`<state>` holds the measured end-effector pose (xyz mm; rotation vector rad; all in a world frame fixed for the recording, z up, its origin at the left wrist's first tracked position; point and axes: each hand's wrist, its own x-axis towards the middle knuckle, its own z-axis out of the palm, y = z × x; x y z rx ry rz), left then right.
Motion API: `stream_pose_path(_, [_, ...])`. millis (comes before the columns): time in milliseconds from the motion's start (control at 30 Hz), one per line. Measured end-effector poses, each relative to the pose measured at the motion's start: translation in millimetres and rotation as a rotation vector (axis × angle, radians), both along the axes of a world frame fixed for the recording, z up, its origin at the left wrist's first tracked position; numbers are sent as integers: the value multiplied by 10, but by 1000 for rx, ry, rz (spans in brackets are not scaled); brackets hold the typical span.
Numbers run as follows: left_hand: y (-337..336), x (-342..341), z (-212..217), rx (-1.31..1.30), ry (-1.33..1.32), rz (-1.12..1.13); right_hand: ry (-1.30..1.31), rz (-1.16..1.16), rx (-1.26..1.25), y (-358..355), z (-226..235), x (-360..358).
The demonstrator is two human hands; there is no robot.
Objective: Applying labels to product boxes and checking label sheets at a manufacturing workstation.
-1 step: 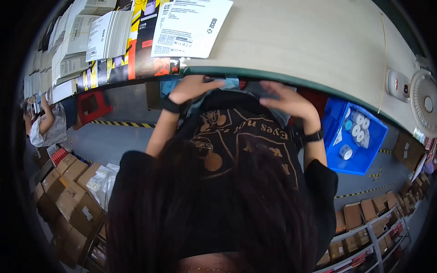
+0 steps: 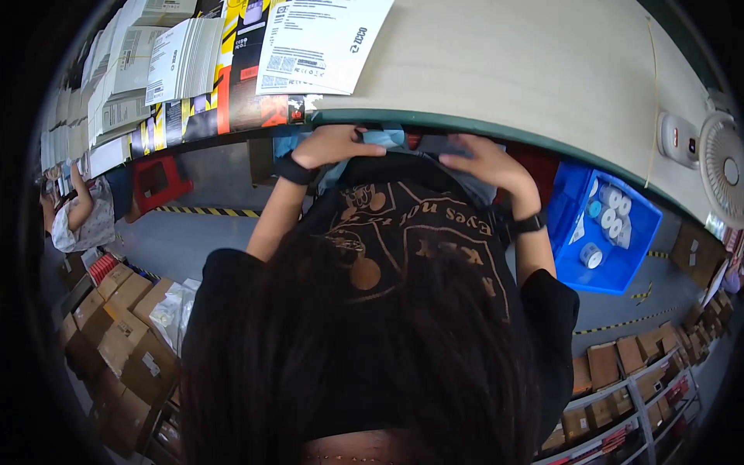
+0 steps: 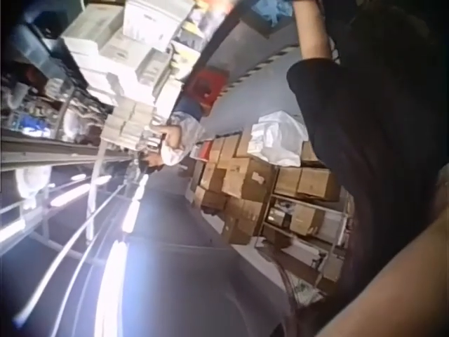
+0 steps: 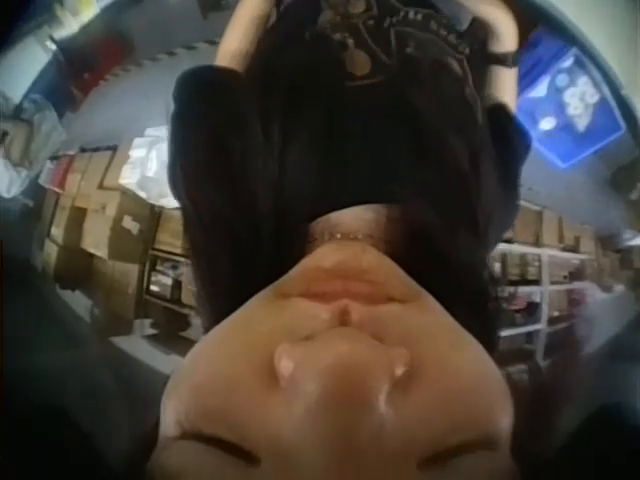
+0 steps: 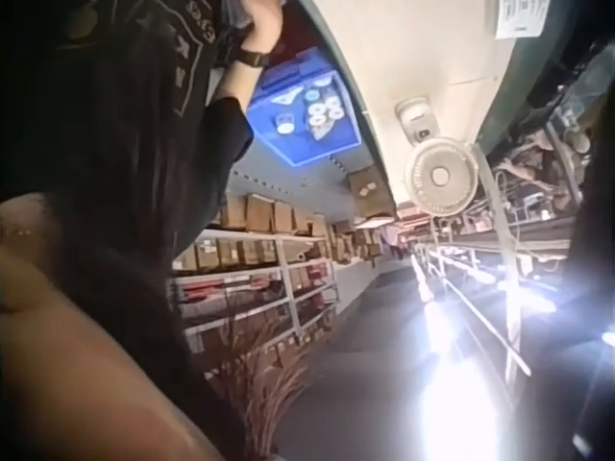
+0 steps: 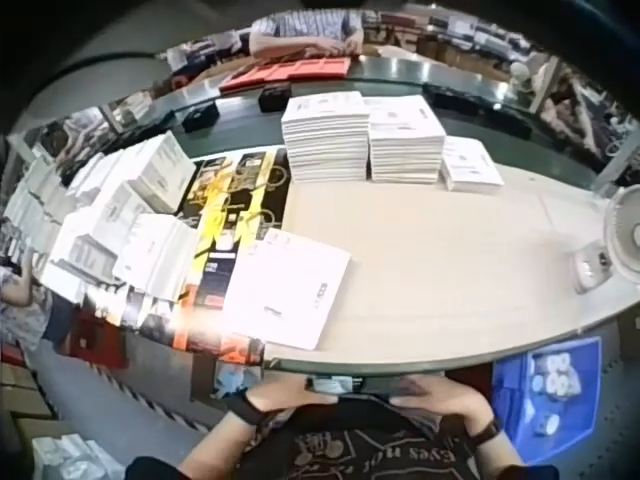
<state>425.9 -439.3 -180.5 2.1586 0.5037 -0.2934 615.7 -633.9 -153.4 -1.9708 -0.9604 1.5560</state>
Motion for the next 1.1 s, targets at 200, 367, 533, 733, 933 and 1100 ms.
stream_pose_path(200, [-52,67,-1,35,45,-233,-85,139,351,165,-125,-167])
stream_pose_path(367, [-120,-103,546,107,-124,-174,-17,356,603,474,156,-306])
stream_pose_path(533, [-256,-133,1048,38,-389,214,-43,424,444,602,457,-408])
stream_pose_path(733, [-136,-153,1165,263,-790,429,-28,139,545,483,974,-270])
stream_pose_path(933, [748,-331,1120,376,-629,655,342,-231,904,197,1027,128])
stream_pose_path(1100, [1061,-164,1037,153,-235,530,276,-541,641,396,597,157])
